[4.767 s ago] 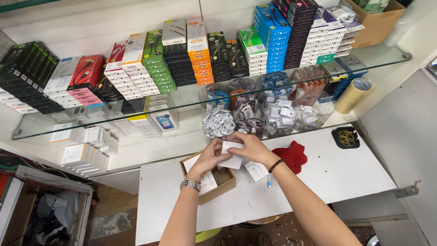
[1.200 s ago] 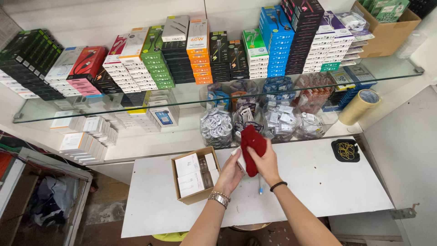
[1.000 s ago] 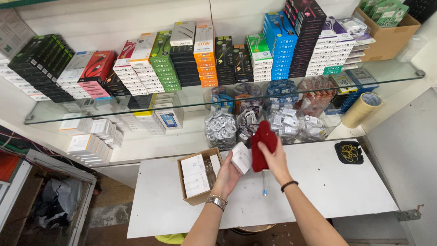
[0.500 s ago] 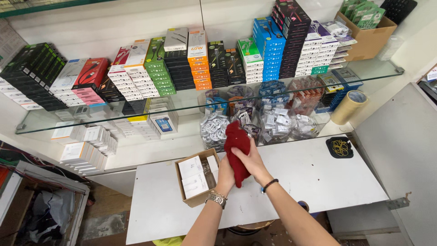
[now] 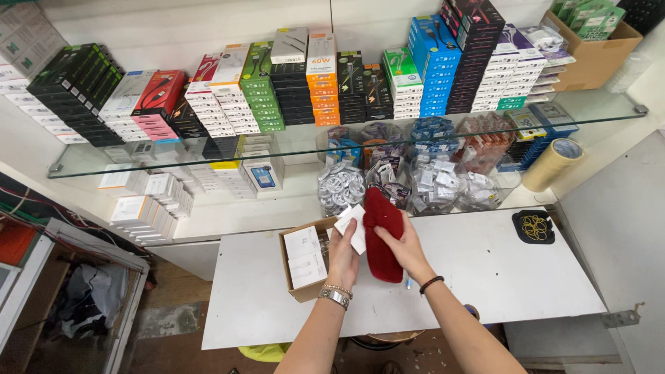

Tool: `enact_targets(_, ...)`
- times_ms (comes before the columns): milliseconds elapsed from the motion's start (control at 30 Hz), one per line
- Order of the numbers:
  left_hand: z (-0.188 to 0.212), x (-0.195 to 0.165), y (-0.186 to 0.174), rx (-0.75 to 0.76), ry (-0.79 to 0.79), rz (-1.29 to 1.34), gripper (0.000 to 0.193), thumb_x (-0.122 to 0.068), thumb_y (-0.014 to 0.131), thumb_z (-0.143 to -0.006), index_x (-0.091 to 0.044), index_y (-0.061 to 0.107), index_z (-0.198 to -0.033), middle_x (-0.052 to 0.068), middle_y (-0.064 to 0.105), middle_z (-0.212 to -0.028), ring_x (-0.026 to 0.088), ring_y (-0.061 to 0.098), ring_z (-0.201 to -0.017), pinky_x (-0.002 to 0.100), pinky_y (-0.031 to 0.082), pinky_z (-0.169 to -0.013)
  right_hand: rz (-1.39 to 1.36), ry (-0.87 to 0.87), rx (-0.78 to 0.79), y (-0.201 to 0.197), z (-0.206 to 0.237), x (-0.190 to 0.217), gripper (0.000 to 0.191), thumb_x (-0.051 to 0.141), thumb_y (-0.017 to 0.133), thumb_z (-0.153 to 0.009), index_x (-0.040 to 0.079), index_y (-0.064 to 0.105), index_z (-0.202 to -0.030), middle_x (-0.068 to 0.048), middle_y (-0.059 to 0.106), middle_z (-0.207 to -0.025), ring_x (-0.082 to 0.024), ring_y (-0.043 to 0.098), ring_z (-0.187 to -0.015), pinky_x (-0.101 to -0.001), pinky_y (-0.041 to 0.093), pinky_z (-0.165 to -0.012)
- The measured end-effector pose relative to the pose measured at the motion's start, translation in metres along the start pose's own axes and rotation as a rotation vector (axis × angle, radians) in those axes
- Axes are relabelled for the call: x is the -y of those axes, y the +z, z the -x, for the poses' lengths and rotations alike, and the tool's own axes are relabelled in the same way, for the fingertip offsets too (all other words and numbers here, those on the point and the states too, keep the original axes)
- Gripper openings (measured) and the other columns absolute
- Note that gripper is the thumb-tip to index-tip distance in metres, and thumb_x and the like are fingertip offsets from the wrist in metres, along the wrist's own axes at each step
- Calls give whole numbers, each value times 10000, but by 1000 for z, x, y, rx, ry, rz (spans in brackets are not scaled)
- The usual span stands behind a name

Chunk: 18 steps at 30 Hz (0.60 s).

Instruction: The person stands at a shop counter and handles small white product boxes of chargers and cables. They pick up each box, wipe it with a red cloth, and place the wiped boxes into an open cardboard box on the counter, working through the boxes one at a time.

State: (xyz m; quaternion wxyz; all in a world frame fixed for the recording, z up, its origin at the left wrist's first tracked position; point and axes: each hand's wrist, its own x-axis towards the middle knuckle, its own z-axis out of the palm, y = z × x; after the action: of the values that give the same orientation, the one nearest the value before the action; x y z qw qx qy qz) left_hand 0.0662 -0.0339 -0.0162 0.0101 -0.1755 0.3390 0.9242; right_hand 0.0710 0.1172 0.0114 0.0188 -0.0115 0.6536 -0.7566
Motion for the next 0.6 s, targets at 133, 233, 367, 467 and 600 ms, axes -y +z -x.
enact_targets(133, -4, -24, -18, -1, -66, -175, 523, -219, 711, -920, -18, 546, -1374, 91, 703, -1256, 182, 694, -1109, 336, 568, -936, 388, 8, -283, -64, -12, -31, 551, 271, 767, -889, 43, 529, -1331, -153, 715, -1219, -236, 686, -1101, -352, 546, -940)
enact_targets(233, -7, -61, -40, 76, -41, -555, 596, -229, 763, -867, -19, 551, -1383, 104, 734, -1196, 171, 716, -1033, 306, 574, -869, 504, 244, -393, -104, -11, -57, 739, 376, 767, -834, 107, 431, -1434, -184, 644, -1310, -293, 652, -1155, -403, 527, -947)
enact_targets(367, -8, -118, -69, 111, 99, -1083, 645, -227, 855, -782, -7, 560, -1312, 137, 757, -1117, 180, 748, -927, 321, 604, -810, 1169, 240, -280, -81, -21, -62, 919, 465, 895, -843, 74, 385, -1500, -343, 388, -1449, -505, 434, -1324, -519, 425, -1039)
enact_targets(467, -12, -147, -68, 236, 80, -1320, 599, -251, 887, -753, -24, 641, -1250, 138, 789, -1093, 171, 759, -912, 302, 590, -824, 599, -61, -40, -13, -48, -40, 651, 381, 713, -900, 111, 513, -1457, -160, 652, -1352, -247, 651, -1222, -372, 514, -1012)
enact_targets(600, -9, -165, -56, 356, 43, -1319, 524, -251, 871, -731, -22, 724, -1179, 171, 798, -1107, 244, 752, -976, 328, 577, -862, 358, 186, 522, 78, -60, -12, 544, 237, 702, -905, 112, 544, -1410, -82, 709, -1157, -153, 670, -1000, -306, 570, -812)
